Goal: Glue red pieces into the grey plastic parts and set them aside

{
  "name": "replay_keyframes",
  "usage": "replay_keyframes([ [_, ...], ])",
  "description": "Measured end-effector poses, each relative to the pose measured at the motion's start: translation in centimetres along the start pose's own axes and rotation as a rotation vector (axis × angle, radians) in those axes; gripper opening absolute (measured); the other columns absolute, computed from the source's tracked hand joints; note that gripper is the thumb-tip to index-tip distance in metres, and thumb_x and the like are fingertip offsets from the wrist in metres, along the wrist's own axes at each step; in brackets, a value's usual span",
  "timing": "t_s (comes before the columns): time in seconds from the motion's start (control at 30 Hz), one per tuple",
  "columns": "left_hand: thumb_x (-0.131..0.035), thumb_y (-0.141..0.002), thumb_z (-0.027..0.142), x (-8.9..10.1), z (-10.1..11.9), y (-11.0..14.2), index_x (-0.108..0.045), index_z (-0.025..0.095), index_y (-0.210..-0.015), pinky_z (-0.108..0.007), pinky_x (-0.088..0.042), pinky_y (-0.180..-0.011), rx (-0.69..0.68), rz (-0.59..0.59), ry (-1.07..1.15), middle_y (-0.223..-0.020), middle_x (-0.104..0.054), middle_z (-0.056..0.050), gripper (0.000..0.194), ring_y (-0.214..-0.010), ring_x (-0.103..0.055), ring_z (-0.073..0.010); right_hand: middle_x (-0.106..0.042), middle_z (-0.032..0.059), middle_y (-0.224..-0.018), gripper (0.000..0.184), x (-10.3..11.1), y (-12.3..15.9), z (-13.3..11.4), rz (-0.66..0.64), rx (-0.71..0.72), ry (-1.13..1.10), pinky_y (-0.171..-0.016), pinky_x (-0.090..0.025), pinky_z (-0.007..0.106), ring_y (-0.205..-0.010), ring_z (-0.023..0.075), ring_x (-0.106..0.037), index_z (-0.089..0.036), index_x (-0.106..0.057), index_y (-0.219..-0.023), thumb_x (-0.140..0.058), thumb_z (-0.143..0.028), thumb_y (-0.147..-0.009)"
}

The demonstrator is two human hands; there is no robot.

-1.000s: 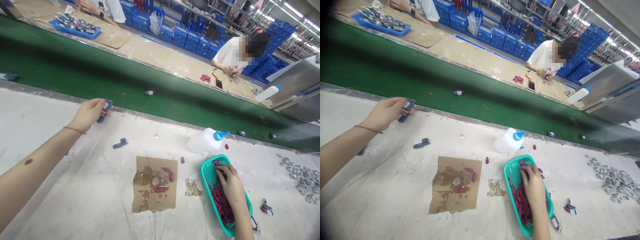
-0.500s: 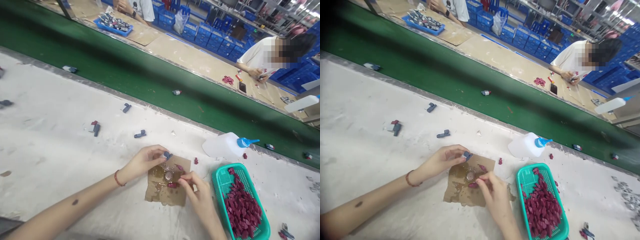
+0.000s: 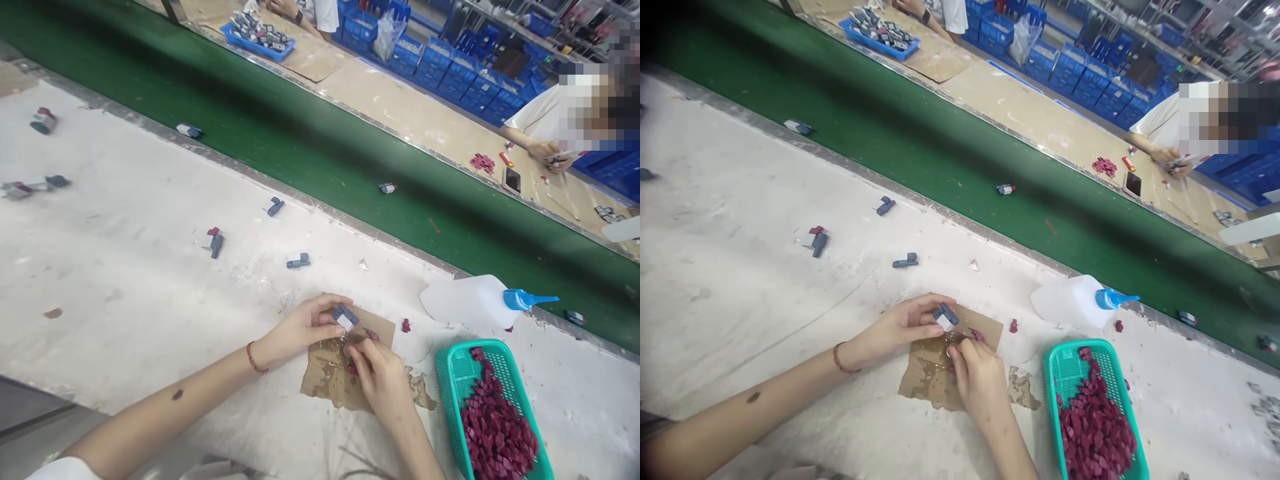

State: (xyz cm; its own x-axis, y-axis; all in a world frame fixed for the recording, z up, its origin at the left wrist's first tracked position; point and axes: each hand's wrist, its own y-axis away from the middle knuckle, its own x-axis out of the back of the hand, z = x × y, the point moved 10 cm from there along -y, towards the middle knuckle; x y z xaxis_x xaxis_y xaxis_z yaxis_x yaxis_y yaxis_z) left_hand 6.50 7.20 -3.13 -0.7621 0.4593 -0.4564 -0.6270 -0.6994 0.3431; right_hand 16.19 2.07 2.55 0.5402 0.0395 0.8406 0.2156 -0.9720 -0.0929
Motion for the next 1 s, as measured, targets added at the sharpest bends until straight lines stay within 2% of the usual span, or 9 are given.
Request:
replay_keyframes([
  [0.2,-0.078,-0.074,0.029,-0.8,-0.4,-0.2,-0.057,0.016,-0.105,-0.029,-0.052,-0.077,-0.001,-0.086,-0.015,-0.095,-0.068,-0.005,0.04,-0.083,-0.065,-0.0152,-0.061,0.0001,-0.061,0.035,-0.5,0.0,-0.5,-0.006,-0.004,-0.08,-0.052,-0.039,0.025,-0.052,0.0152,-0.057,-0.023,-0.053,-0.072,-0.037,-0.029,-0.102],
  [0.3,-0.071,-0.08,0.035,-0.9,0.4,0.1,-0.059,0.017,-0.101,-0.03,-0.053,-0.074,-0.061,-0.063,-0.202,-0.099,-0.068,-0.006,0.031,-0.084,-0.065,-0.0171,-0.062,0.0005,-0.061,0.034,-0.2,0.1,0.8,0.024,-0.119,-0.232,-0.051,-0.041,0.024,-0.053,0.0145,-0.056,-0.022,-0.057,-0.072,-0.042,-0.034,-0.1],
  [0.37,-0.061,-0.088,0.037,-1.2,1.6,0.7,-0.06,0.018,-0.102,-0.03,-0.052,-0.074,-0.161,-0.036,-0.414,-0.099,-0.069,-0.006,0.024,-0.084,-0.064,-0.0178,-0.062,-0.0003,-0.058,0.033,0.0,0.5,2.4,0.042,-0.263,-0.409,-0.048,-0.041,0.023,-0.05,0.0134,-0.054,-0.021,-0.058,-0.07,-0.05,-0.039,-0.096],
  [0.47,-0.046,-0.097,0.034,-2.3,3.4,1.8,-0.061,0.018,-0.107,-0.032,-0.051,-0.079,-0.383,-0.043,-0.697,-0.098,-0.07,-0.007,0.024,-0.086,-0.063,-0.0192,-0.055,-0.003,-0.048,0.037,0.6,1.5,4.7,0.138,-0.467,-0.661,-0.041,-0.037,0.022,-0.042,0.0115,-0.047,-0.02,-0.058,-0.066,-0.059,-0.049,-0.088],
  [0.57,-0.039,-0.101,0.032,-3.1,3.9,2.4,-0.061,0.019,-0.111,-0.032,-0.051,-0.08,-0.553,-0.039,-0.868,-0.097,-0.07,-0.009,0.028,-0.088,-0.063,-0.0205,-0.048,-0.0056,-0.041,0.04,1.0,2.1,5.7,0.241,-0.561,-0.822,-0.037,-0.034,0.021,-0.036,0.01,-0.041,-0.02,-0.059,-0.064,-0.066,-0.056,-0.081],
  [0.77,-0.033,-0.104,0.032,-4.2,3.2,2.6,-0.061,0.016,-0.112,-0.03,-0.048,-0.073,-0.679,-0.046,-1.058,-0.09,-0.069,-0.009,0.033,-0.081,-0.06,-0.0199,-0.049,-0.0056,-0.041,0.042,1.0,2.1,5.6,0.353,-0.58,-0.918,-0.037,-0.036,0.021,-0.035,0.0091,-0.041,-0.019,-0.063,-0.065,-0.07,-0.058,-0.076],
  [0.87,-0.03,-0.104,0.033,-4.7,3.2,2.9,-0.062,0.015,-0.109,-0.03,-0.047,-0.072,-0.707,-0.064,-1.096,-0.088,-0.069,-0.009,0.037,-0.079,-0.058,-0.0196,-0.049,-0.0056,-0.04,0.042,0.7,1.8,5.3,0.353,-0.58,-0.942,-0.036,-0.035,0.02,-0.035,0.009,-0.041,-0.019,-0.063,-0.065,-0.07,-0.059,-0.076],
  [1.0,-0.03,-0.104,0.033,-4.6,2.7,2.6,-0.062,0.016,-0.111,-0.031,-0.047,-0.075,-0.667,-0.088,-1.095,-0.089,-0.068,-0.009,0.037,-0.081,-0.058,-0.0201,-0.048,-0.0058,-0.04,0.041,0.4,1.5,4.9,0.318,-0.569,-0.956,-0.036,-0.036,0.021,-0.035,0.0094,-0.04,-0.02,-0.061,-0.066,-0.069,-0.058,-0.078],
])
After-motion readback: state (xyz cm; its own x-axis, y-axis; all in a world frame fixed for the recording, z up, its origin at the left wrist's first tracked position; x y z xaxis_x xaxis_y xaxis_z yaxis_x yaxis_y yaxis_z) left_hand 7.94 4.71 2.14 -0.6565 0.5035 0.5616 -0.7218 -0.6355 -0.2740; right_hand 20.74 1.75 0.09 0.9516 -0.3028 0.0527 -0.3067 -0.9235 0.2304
